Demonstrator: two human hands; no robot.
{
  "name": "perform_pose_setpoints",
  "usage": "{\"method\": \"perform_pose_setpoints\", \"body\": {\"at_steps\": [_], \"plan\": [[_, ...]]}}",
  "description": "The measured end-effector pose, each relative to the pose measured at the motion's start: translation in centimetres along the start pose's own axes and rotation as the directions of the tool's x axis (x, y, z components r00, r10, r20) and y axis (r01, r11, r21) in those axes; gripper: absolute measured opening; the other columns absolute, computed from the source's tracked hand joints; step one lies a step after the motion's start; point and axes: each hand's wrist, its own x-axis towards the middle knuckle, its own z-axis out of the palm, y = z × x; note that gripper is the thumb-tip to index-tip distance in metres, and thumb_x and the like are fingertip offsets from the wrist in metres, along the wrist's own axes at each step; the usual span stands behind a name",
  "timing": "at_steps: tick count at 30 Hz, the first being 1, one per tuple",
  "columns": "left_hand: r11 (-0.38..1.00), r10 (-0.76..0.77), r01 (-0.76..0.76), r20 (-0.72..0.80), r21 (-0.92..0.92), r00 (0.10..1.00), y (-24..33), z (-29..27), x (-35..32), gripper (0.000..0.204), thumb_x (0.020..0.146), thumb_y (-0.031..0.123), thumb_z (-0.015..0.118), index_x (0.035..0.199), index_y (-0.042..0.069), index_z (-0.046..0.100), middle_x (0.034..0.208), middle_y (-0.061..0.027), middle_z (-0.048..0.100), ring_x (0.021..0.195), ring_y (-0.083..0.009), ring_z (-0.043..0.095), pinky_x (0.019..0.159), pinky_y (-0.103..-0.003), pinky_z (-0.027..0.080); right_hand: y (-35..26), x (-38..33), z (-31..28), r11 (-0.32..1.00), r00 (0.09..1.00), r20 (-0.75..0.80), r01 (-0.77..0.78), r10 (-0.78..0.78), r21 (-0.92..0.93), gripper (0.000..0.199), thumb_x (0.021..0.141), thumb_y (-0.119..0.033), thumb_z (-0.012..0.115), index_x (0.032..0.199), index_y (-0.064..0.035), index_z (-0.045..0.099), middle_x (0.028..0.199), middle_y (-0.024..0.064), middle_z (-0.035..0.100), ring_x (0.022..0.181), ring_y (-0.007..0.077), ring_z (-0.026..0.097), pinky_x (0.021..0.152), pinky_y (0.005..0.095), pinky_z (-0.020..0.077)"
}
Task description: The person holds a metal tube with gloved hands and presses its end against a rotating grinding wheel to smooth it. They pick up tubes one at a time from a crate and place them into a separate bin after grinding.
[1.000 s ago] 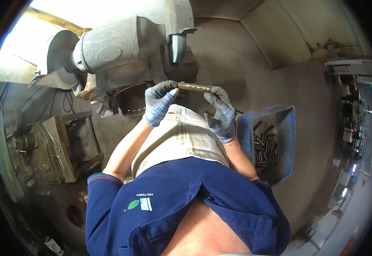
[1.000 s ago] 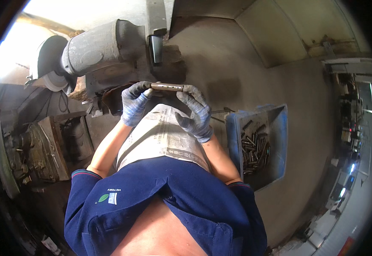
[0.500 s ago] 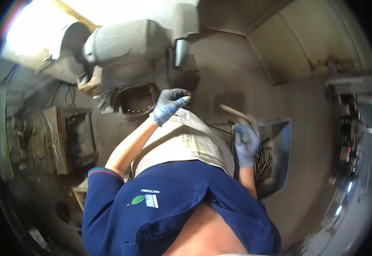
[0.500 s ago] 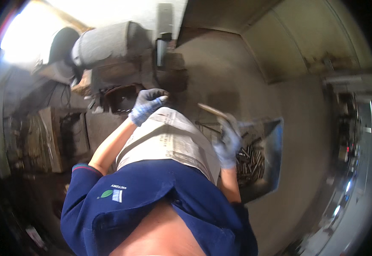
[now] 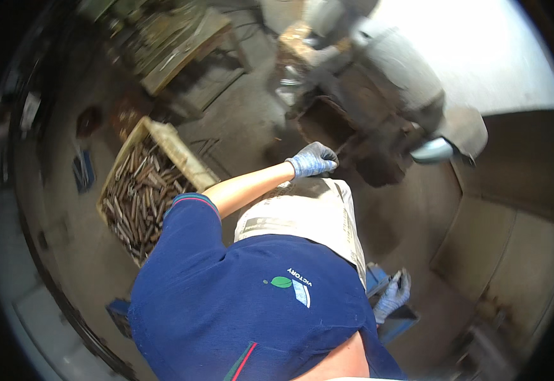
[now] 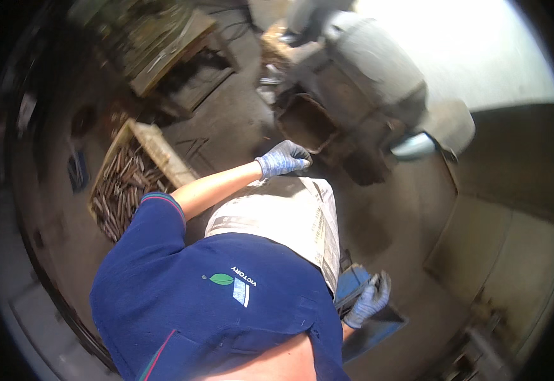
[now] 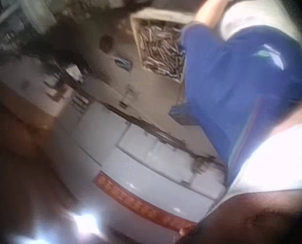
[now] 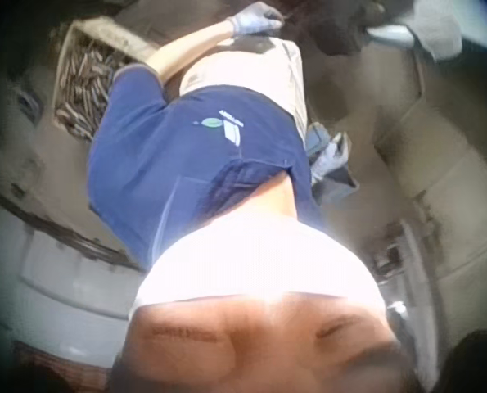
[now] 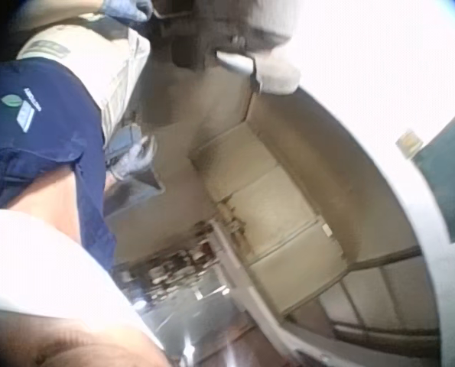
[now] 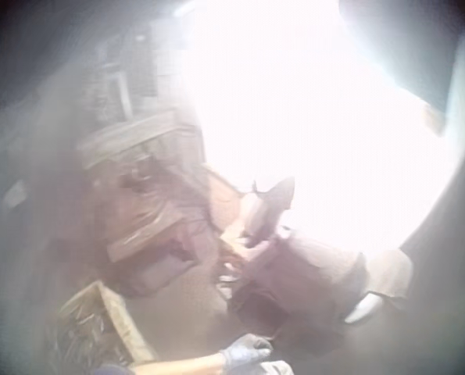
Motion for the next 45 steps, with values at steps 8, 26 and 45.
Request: {"method": "perform_pose_setpoints", "body": {"at_steps": [8, 26, 45], "plan": [[0.978, 0.21, -0.151, -0.644, 0.146, 0.736, -1.8, -15.3, -14.6, 0.019, 0.086, 0.012, 0.058, 0.094, -0.004, 0.064, 0.082, -0.0094, 0.067, 0.074, -0.0139, 0.065, 0.07, -0.027, 0.054, -2.7, 4.6, 9.6, 0.971, 0.906, 0.418, -0.04, -0.063, 0.235, 0.018, 0.084, -0.004, 0.061, 0.1, 0.0043, 0.062, 0.095, 0.0081, 0.062, 0.082, 0.0135, 0.057, 0.074, 0.0263, 0.0484], [0.325, -0.105, 0.869, -0.899, 0.374, 0.426, -15.3, -27.4, -23.6, 0.018, 0.071, 0.008, 0.059, 0.084, 0.004, 0.069, 0.089, -0.018, 0.066, 0.086, -0.0352, 0.064, 0.07, -0.042, 0.051, -3.7, 6.0, 13.3, 0.986, 0.791, 0.591, 0.09, -0.157, 0.142, 0.017, 0.083, -0.005, 0.062, 0.098, 0.0043, 0.063, 0.096, 0.0101, 0.064, 0.087, 0.0156, 0.061, 0.079, 0.0277, 0.0498], [0.939, 0.308, -0.329, -0.669, 0.099, 0.676, 0.7, -19.1, -19.4, 0.016, 0.083, 0.004, 0.062, 0.097, -0.003, 0.065, 0.078, -0.0052, 0.066, 0.061, -0.0104, 0.06, 0.056, -0.023, 0.051, -10.9, 5.2, 14.5, 0.81, 0.696, 0.423, 0.439, -0.581, 0.389, 0.025, 0.072, -0.002, 0.063, 0.096, 0.0058, 0.063, 0.099, 0.0162, 0.064, 0.091, 0.0233, 0.062, 0.08, 0.0306, 0.0487]]}}
